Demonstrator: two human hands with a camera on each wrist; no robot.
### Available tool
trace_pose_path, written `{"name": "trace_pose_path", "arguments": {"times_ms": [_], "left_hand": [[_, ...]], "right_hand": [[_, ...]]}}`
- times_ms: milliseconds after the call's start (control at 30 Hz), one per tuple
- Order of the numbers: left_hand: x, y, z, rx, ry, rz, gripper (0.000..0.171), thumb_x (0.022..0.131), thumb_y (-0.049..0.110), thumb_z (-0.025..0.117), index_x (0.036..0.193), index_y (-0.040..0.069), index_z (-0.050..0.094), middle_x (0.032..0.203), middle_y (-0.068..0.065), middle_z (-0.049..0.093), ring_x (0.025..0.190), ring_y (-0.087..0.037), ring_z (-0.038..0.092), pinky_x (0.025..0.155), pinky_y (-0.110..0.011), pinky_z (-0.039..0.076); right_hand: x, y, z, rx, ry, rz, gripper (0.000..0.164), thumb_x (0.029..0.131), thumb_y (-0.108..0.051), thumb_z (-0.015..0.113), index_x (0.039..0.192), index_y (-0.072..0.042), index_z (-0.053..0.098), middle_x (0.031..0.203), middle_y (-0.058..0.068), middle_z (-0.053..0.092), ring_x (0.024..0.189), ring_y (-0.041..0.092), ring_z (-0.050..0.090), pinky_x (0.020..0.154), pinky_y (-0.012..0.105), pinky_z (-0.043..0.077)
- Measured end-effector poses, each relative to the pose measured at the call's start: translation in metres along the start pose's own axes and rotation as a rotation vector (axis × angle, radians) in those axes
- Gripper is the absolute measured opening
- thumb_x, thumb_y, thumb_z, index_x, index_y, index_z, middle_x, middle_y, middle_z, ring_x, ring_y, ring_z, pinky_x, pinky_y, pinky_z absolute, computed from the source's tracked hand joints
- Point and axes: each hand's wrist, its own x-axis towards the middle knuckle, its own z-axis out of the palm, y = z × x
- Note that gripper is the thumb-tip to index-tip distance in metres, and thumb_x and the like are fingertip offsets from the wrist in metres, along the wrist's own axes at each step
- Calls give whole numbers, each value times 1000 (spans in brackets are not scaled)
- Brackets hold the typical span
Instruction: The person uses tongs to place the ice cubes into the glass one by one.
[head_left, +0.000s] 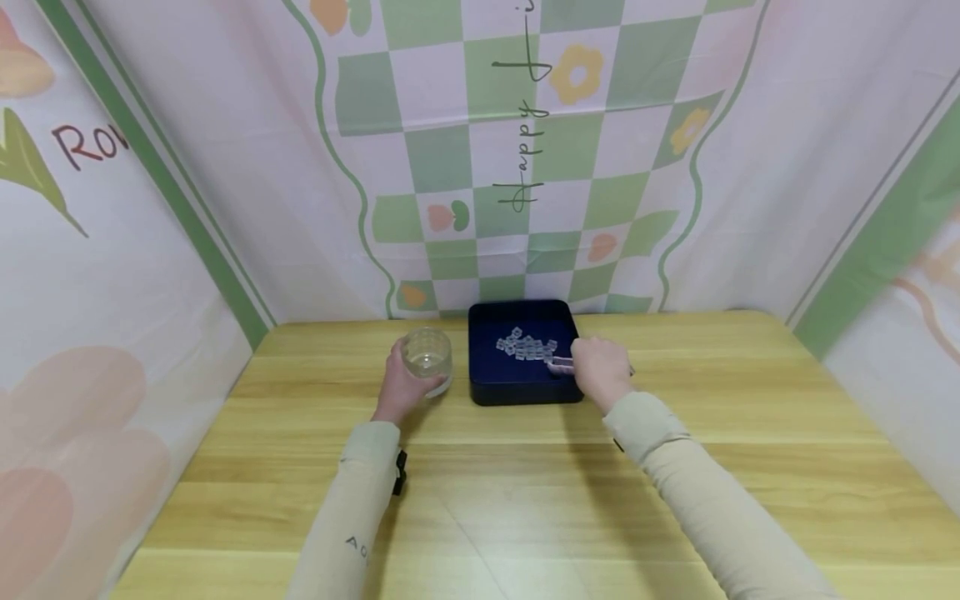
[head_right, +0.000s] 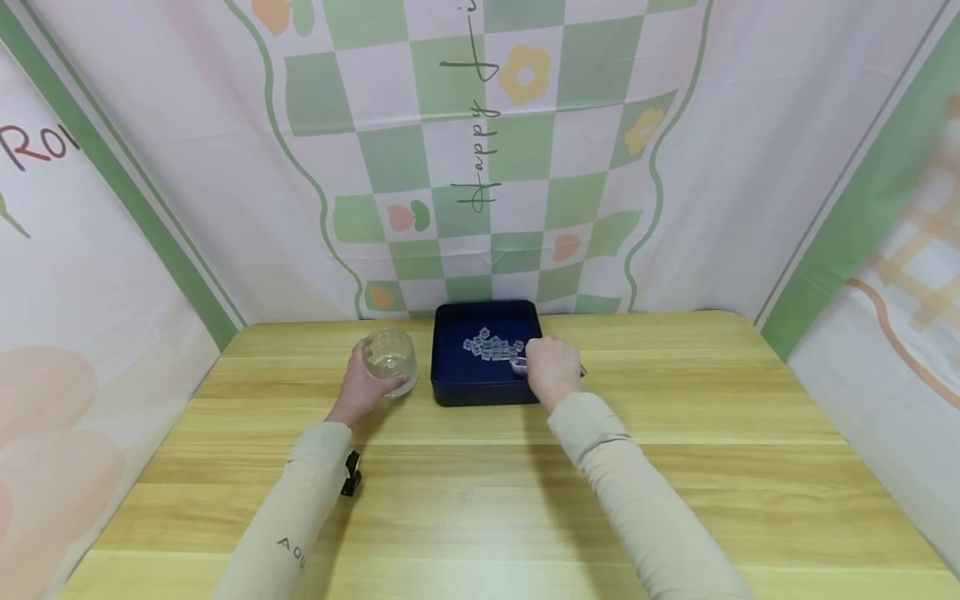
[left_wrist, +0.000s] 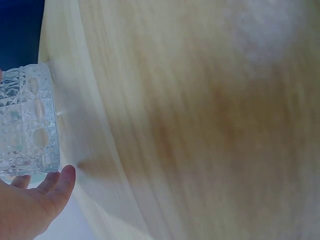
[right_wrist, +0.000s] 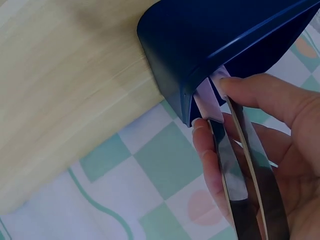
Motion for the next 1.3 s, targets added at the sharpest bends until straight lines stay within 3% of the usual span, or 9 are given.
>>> {"name": "trace_pose_path", "arguments": {"times_ms": [700,1300], "left_hand": [[-2,3,-1,26,-4,-12,98,72,20,83,148,7,22,147,-22,35,135,-40,38,110,-57,36],[0,-1,0,11,1,-1,100,70,19,83,148,6,22,146,-22,36,135,-40,39,111,-57,35]], "right_hand": [[1,7,5,77,61,-6,12,79,-5,67,68,-4,61,71,13,66,62,29,61,49,42,51],[-1,-1,10,156,302,-40,11,73,-5,70,65,-5,62,67,13,63,60,33,61,48,45,48]]}}
